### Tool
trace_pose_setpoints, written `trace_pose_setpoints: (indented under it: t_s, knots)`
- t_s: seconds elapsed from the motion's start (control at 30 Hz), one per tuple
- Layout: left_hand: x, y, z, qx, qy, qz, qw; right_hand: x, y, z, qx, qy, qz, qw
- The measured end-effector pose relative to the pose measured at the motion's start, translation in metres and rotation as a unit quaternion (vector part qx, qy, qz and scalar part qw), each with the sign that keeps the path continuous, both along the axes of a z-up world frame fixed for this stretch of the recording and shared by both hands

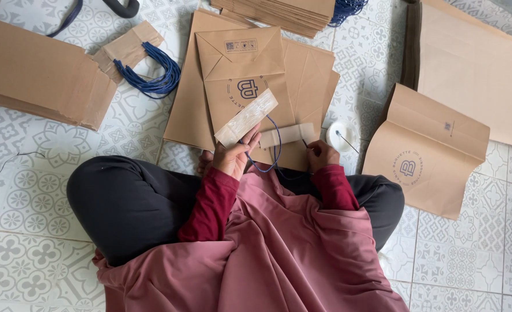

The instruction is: The person sits on the floor and assembles flat paper bags by inserting blue string handles through slots and securing them with cardboard pieces. They then fold the bags into shape and stack them.

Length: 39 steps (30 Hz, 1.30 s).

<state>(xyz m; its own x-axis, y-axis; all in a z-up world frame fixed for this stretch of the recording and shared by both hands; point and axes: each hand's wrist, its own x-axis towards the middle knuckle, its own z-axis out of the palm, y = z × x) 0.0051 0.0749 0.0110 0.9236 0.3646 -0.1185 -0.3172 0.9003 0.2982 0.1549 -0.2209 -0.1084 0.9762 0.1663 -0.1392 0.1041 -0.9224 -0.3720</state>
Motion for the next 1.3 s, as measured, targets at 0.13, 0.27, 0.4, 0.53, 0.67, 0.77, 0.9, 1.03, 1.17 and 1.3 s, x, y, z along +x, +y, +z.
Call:
trace_pose_setpoints:
  t_s: [0.13,0.27,0.4,0.53,0.67,0.77,0.9,1.03,1.17,1.3]
  knots:
    - [0.002,0.0,-0.006,-0.009,-0.013,-0.003,1.0,0.017,0.02,0.038,0.05,0.011,-0.067,0.996]
    - [0.001,-0.001,-0.001,-0.018,-0.018,-0.012,1.0,0.023,0.051,0.061,0.437,0.105,-0.099,0.888]
    - [0.002,-0.002,-0.002,-0.027,-0.02,-0.013,0.999,-0.008,0.093,0.098,0.589,0.126,-0.065,0.795]
    - [0.001,-0.005,0.006,-0.044,-0.025,-0.025,0.998,-0.053,0.114,0.128,0.571,0.168,-0.054,0.802]
    - [0.002,-0.015,-0.008,-0.006,0.007,-0.067,0.998,-0.068,0.112,0.132,0.576,0.142,-0.034,0.804]
    - [-0.007,-0.017,0.013,0.041,0.051,-0.105,0.992,-0.065,0.089,0.12,0.576,0.074,-0.07,0.811]
    - [-0.017,-0.007,-0.02,0.253,0.098,-0.118,0.955,-0.055,0.052,0.131,0.646,0.02,-0.136,0.75]
    - [-0.021,0.021,-0.005,0.428,0.171,-0.014,0.887,-0.059,0.024,0.145,0.697,-0.041,-0.087,0.711]
    - [-0.019,-0.01,-0.002,0.377,0.202,-0.088,0.9,-0.09,0.052,0.18,0.53,-0.195,0.039,0.824]
    - [-0.026,-0.066,0.008,0.44,0.01,-0.07,0.895,-0.121,0.097,0.186,0.363,-0.284,0.08,0.884]
